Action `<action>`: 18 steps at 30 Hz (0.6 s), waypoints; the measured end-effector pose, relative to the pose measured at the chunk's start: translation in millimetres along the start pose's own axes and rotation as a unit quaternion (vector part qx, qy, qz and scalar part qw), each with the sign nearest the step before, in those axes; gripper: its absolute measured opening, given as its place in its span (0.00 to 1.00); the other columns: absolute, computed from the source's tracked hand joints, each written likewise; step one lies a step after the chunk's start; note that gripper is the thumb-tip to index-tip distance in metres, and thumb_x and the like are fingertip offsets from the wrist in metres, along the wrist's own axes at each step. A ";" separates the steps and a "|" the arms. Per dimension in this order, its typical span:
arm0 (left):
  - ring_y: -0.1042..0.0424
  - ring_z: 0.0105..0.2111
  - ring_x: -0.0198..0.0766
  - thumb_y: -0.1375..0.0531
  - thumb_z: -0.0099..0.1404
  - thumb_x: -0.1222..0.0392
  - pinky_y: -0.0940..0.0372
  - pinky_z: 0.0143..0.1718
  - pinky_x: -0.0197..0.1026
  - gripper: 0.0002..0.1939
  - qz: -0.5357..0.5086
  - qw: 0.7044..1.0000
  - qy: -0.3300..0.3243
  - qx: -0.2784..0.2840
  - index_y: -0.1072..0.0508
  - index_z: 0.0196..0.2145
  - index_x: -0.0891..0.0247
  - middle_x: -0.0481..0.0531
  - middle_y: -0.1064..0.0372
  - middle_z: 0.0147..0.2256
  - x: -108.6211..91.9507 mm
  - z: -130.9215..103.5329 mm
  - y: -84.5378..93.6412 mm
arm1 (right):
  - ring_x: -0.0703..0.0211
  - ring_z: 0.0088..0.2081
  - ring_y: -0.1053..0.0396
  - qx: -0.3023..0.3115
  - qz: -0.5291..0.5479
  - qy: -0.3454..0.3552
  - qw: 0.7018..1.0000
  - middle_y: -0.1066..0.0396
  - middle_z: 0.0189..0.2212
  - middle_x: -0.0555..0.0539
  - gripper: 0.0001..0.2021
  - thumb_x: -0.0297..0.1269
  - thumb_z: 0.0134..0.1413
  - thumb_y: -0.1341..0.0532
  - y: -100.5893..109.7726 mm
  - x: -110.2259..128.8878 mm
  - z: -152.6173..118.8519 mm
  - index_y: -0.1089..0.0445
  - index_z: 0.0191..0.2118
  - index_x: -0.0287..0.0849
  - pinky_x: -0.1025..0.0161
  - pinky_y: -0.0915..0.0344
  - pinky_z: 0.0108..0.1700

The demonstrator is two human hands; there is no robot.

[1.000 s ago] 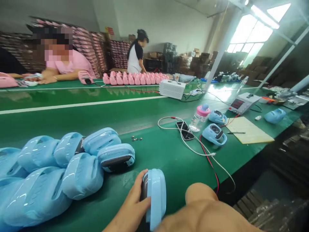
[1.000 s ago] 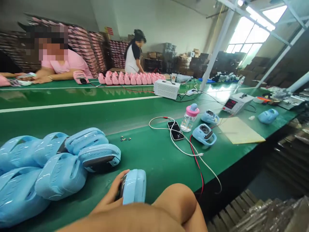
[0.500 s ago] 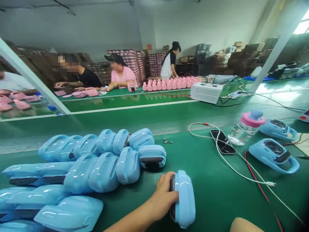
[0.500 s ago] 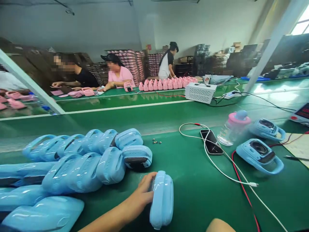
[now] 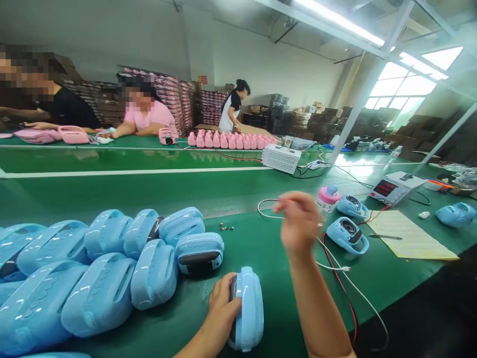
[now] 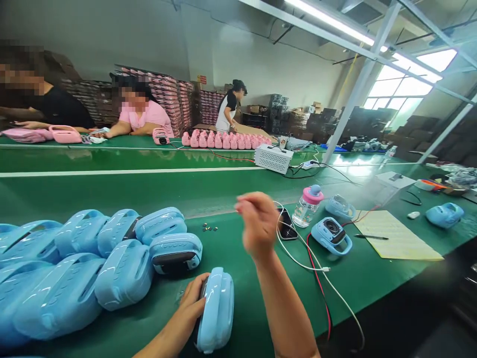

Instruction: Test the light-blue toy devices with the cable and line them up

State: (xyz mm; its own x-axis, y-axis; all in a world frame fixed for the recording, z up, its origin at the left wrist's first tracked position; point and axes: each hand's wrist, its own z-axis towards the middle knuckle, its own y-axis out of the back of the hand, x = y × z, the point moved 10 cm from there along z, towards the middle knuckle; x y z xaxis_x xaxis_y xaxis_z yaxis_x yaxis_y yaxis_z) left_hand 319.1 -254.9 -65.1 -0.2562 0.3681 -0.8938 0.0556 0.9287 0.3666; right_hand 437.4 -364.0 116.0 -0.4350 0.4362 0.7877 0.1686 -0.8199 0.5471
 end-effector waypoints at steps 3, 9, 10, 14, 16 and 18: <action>0.45 0.57 0.51 0.52 0.52 0.52 0.52 0.59 0.51 0.30 -0.001 1.000 -0.013 -0.019 0.38 0.52 0.63 0.59 0.42 0.54 -5.1 -0.4 4.4 | 0.53 0.45 0.32 0.044 -0.089 -0.027 0.995 0.32 0.46 0.43 0.13 0.40 0.63 0.41 -36.8 -30.9 28.2 0.32 0.48 0.38 0.51 0.32 0.48; 0.42 0.53 0.51 0.51 0.50 0.53 0.48 0.56 0.51 0.25 0.024 0.999 -0.048 -0.007 0.36 0.47 0.61 0.58 0.39 0.50 -13.7 3.3 5.0 | 0.49 0.49 0.33 0.102 -0.227 -0.082 0.965 0.31 0.45 0.38 0.11 0.28 0.58 0.40 -98.3 -97.4 48.6 0.25 0.45 0.38 0.58 0.38 0.50; 0.42 0.53 0.51 0.51 0.50 0.53 0.48 0.55 0.50 0.25 0.016 0.999 -0.051 -0.003 0.37 0.46 0.61 0.58 0.39 0.50 -14.3 3.9 4.6 | 0.49 0.49 0.34 0.106 -0.237 -0.083 0.962 0.32 0.45 0.38 0.11 0.29 0.58 0.40 -103.0 -102.7 48.4 0.25 0.45 0.39 0.58 0.38 0.50; 0.40 0.51 0.49 0.50 0.49 0.54 0.45 0.53 0.47 0.22 -0.018 0.999 -0.041 0.006 0.37 0.43 0.60 0.56 0.38 0.47 -16.2 3.9 4.6 | 0.49 0.48 0.34 0.114 -0.253 -0.093 0.956 0.31 0.44 0.39 0.07 0.29 0.57 0.39 -108.1 -112.8 47.0 0.24 0.40 0.39 0.58 0.39 0.49; 0.40 0.51 0.49 0.50 0.48 0.55 0.45 0.53 0.47 0.22 -0.022 0.999 -0.035 0.018 0.37 0.43 0.61 0.56 0.38 0.46 -20.1 1.9 4.1 | 0.49 0.46 0.33 0.114 -0.252 -0.105 0.955 0.31 0.42 0.39 0.04 0.27 0.54 0.37 -105.4 -114.4 47.3 0.25 0.35 0.37 0.58 0.39 0.48; 0.41 0.51 0.50 0.50 0.47 0.55 0.46 0.53 0.47 0.23 -0.023 0.999 -0.030 0.033 0.38 0.43 0.61 0.57 0.39 0.46 -25.1 -1.0 3.3 | 0.50 0.43 0.32 0.116 -0.240 -0.117 0.957 0.30 0.38 0.40 0.02 0.24 0.51 0.36 -102.0 -112.5 48.1 0.28 0.30 0.36 0.59 0.39 0.45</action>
State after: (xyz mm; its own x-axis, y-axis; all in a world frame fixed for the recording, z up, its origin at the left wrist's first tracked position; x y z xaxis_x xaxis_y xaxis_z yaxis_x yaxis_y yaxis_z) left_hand 324.7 -261.1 -41.3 -0.2024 0.3251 -0.9238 0.1095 0.9449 0.3085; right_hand 511.7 -311.7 -14.8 -0.3066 0.8346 0.4577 0.2033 -0.4123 0.8881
